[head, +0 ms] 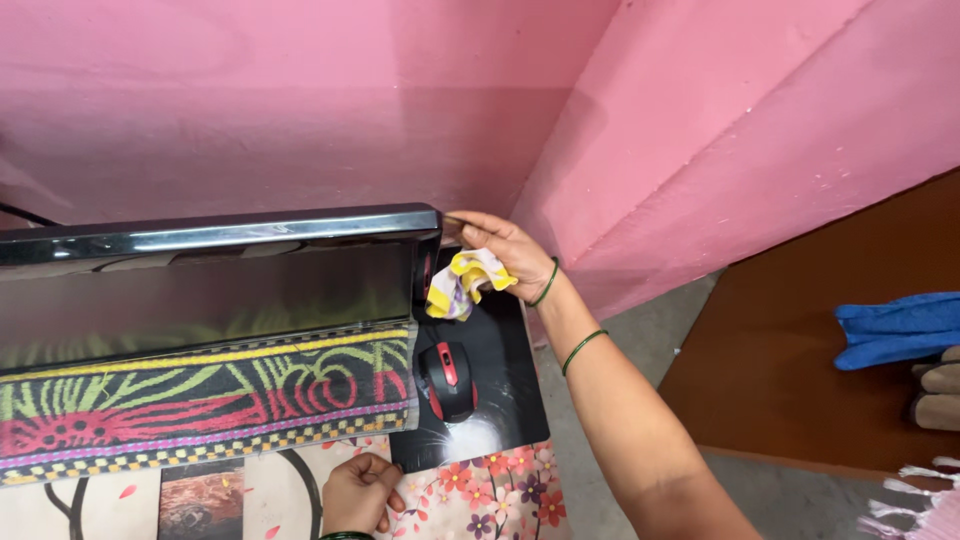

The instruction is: The person tidies a desk by moving a book, adjusting the monitor, folding a cloth, and wiping the surface with a piece of paper.

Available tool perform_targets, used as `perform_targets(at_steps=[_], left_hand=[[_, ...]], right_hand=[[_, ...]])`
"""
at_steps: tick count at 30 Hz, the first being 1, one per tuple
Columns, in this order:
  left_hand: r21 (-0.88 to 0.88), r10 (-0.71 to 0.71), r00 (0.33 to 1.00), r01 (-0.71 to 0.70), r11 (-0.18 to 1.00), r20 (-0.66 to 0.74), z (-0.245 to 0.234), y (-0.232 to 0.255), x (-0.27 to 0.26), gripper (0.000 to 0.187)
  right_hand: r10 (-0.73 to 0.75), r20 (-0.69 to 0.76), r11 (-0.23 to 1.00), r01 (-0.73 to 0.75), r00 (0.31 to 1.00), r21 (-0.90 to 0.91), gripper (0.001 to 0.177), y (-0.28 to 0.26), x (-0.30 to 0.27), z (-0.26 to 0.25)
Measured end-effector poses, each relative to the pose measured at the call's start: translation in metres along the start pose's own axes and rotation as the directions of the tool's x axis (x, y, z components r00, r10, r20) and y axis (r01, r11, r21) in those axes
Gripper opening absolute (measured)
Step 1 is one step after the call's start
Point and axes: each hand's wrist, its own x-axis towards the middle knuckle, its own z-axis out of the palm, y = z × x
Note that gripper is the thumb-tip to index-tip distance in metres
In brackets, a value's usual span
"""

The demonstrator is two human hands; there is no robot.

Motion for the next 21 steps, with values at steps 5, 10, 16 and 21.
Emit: perform_targets(at_steps=[5, 10, 16, 21], left_hand=[[0.000, 0.003, 1.000, -0.003, 1.000, 0.010, 0.000, -0.001, 0.001, 0.013], [0.030, 0.018, 1.000, -0.018, 0.999, 0.006, -0.001, 0.000, 0.001, 0.015], [-0.033, 0.028, 1.000, -0.028, 0.999, 0.008, -0.001, -0.004, 0.002, 0.016], [-0.068, 0.074, 0.997, -0.074, 0.995, 0.006, 0.000, -0.005, 0.001, 0.016]], right_hand=[[0.089, 0.067, 0.993, -0.083, 0.994, -0.088, 0.038, 0.012, -0.012, -0.010], [-0.164, -0.184, 0.717, -0.011, 0.969, -0.697, 0.050, 0.024, -0.006, -0.003], [-0.573, -0.218, 0.181, -0.138, 0.790, -0.974, 0.066, 0.047, -0.048, -0.004], [-0.281, -0.742, 0.059, -0.761, 0.608, -0.646, 0.049, 0.076, -0.147, 0.025]])
